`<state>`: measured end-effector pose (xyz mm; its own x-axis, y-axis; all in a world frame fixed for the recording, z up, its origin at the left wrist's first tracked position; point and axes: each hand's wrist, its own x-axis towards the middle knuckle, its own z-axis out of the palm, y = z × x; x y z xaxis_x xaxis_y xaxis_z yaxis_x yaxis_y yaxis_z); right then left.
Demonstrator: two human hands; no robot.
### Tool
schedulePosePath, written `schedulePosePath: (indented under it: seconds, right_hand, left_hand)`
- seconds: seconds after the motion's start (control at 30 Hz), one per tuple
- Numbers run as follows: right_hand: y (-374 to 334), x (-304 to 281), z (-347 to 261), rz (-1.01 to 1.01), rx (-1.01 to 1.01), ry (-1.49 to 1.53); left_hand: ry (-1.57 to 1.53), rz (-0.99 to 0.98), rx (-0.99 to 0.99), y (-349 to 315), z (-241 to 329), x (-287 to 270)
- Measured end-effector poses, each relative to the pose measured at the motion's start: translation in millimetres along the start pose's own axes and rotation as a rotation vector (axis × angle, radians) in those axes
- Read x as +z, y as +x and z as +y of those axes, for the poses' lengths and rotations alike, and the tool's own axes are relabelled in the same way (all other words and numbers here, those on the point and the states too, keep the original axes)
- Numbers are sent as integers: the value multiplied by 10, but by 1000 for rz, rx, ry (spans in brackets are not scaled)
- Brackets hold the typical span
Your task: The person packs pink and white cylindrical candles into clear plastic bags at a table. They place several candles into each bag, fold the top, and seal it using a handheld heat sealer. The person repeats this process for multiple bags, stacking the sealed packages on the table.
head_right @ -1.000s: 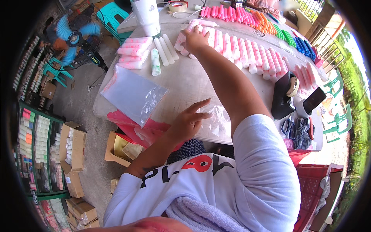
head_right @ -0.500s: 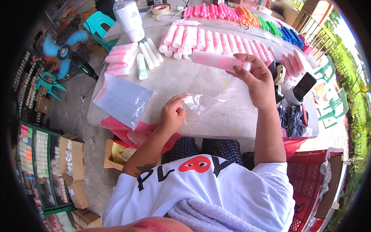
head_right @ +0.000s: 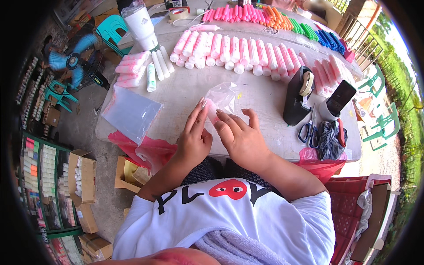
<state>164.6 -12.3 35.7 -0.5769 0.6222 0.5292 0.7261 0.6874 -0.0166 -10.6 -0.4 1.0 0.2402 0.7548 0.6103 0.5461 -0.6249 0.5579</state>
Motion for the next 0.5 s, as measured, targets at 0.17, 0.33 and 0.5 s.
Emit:
schedulePosePath:
  seconds: [0.17,0.33,0.5]
  right_hand:
    - [45,548,180,11,16,-123]
    - [504,343,414,-286,300,398]
    - [1407,554,1045,-100,461,559]
  left_hand:
    - [63,25,97,-249,-178,150]
    - [31,37,61,-372,-423,268]
    - [51,33,119,-340,-396,269]
